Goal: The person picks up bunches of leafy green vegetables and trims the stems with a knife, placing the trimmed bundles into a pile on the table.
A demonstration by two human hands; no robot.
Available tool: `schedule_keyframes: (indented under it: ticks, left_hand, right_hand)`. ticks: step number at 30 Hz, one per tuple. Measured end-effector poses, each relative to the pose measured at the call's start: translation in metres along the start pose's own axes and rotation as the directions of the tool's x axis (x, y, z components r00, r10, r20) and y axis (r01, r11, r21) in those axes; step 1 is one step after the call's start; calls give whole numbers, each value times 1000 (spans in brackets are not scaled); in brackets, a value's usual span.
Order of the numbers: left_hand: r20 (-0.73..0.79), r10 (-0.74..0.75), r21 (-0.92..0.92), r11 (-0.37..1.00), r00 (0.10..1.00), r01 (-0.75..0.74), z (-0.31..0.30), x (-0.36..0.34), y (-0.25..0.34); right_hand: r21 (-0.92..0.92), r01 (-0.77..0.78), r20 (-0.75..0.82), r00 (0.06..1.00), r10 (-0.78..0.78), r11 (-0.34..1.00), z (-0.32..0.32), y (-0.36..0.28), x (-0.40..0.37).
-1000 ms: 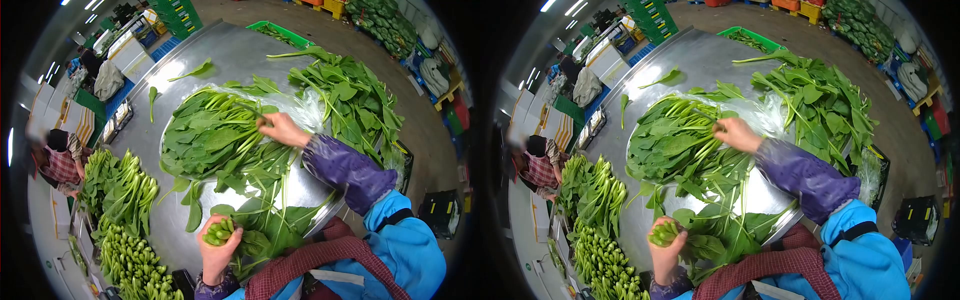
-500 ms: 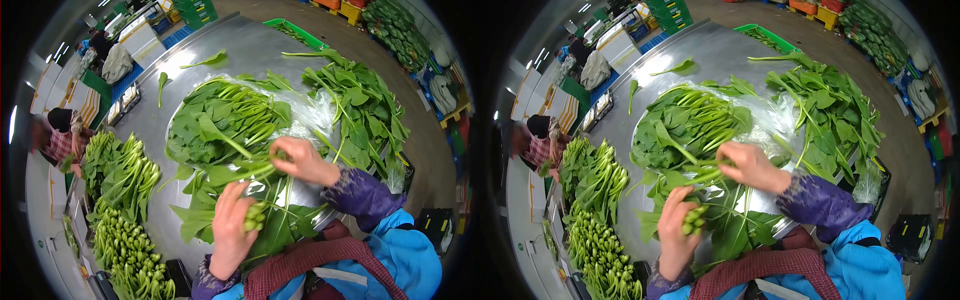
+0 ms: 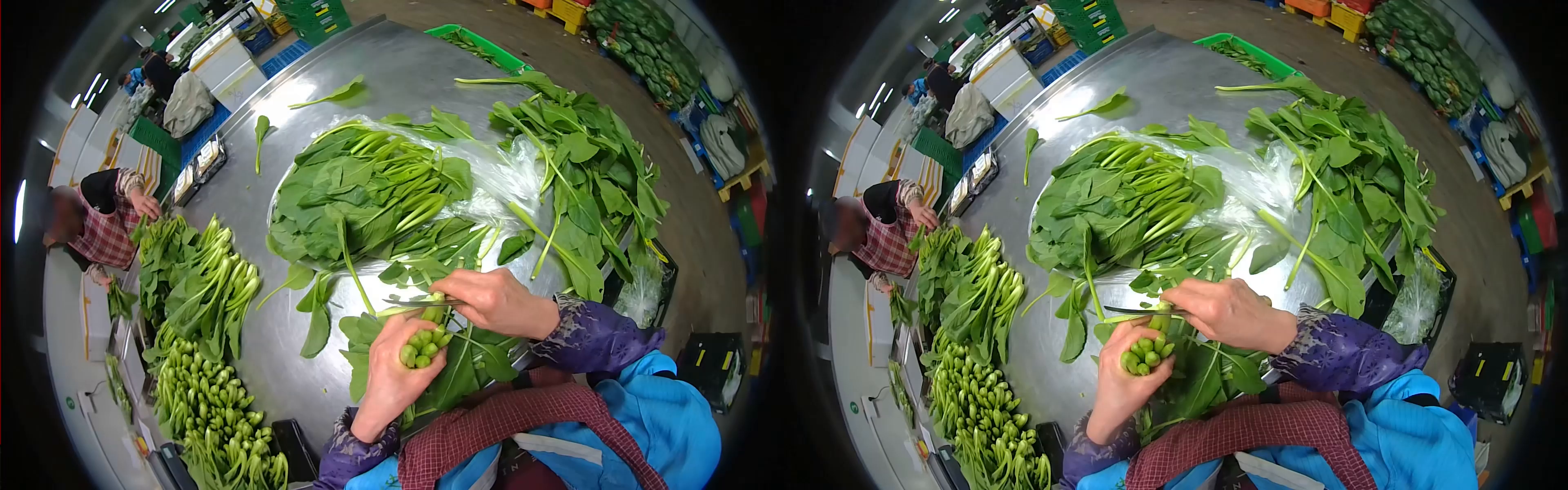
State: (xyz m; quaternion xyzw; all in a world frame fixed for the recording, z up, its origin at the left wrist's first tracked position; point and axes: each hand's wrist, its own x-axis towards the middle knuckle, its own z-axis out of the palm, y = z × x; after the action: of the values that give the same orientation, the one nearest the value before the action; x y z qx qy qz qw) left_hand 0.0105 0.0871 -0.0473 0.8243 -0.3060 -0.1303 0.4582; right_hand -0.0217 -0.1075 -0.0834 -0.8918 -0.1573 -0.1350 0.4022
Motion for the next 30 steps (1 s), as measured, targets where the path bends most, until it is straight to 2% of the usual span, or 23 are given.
schedule_keyframes:
  ticks: [5, 8, 9, 10, 11, 13, 15, 16, 17, 18, 19, 21, 22, 23, 24, 25, 27, 29, 30]
  left_hand:
    - [-28, 64, -37, 997, 998, -65, -3, -6, -5]
    - [-25, 69, -14, 997, 997, -70, -4, -2, -9]
    - [6, 53, 23, 998, 999, -53, -3, -2, -10]
    - [76, 50, -32, 998, 996, -47, -5, -1, -6]
    - [83, 57, -33, 998, 995, -54, -9, 0, -1]
    - [131, -2, -130, 991, 991, 19, -23, -2, 2]
    - [47, -121, -553, 823, 992, 126, -47, -13, 2]
    - [0, -20, -682, 731, 1000, 15, -65, -18, -8]
    - [-173, -117, -846, 527, 978, -87, -71, -29, -7]
    - [-178, 102, -833, 514, 979, -205, -92, -24, -15]
    - [-229, 114, -869, 424, 967, -256, -103, -26, -18]
    - [-338, -69, -773, 590, 939, -235, -112, -32, -16]
    - [-359, -159, -713, 682, 920, -161, -111, -32, -17]
    - [-355, -221, -566, 824, 908, -21, -112, -29, -12]
    - [-325, -241, -540, 841, 914, 30, -109, -27, -10]
    - [-295, -263, -513, 855, 919, 80, -104, -26, -9]
    - [-313, -269, -521, 850, 911, 72, -94, -25, -7]
    - [-278, -268, -539, 838, 923, 81, -88, -26, -6]
    - [-271, -274, -554, 829, 923, 84, -83, -26, -5]
  right_hand:
    - [-33, -62, 28, 998, 63, 998, 10, 27, -15]
    - [234, -225, 99, 973, 207, 946, 2, 19, -11]
    - [238, -235, 101, 971, 217, 942, 0, 9, -6]
    - [325, -243, 142, 968, 206, 914, -2, 3, 0]
    - [409, -250, 181, 965, 191, 878, -4, 0, 5]
    - [412, -255, 192, 963, 191, 875, -4, 6, 9]
    - [444, -221, 74, 975, 210, 868, 3, 28, 12]
    - [421, -383, 169, 924, 344, 823, -3, 36, 16]
    - [339, -370, 106, 928, 356, 865, -1, 54, 20]
    - [254, -360, 44, 931, 361, 898, 3, 75, 23]
    - [255, -361, 44, 931, 362, 897, 4, 91, 30]
    - [-76, -387, -81, 921, 381, 919, 7, 118, 44]
    - [-73, -385, -83, 922, 379, 920, 16, 133, 48]
    - [-173, -315, -140, 946, 293, 933, 27, 147, 51]
    - [-275, -248, -189, 961, 200, 929, 29, 150, 56]
    - [-275, -246, -192, 961, 198, 929, 30, 153, 60]
    - [-254, -337, -111, 941, 319, 906, 28, 150, 66]
    - [-239, -303, -160, 949, 270, 923, 15, 138, 63]
    - [-190, -291, -96, 956, 277, 938, 4, 129, 63]
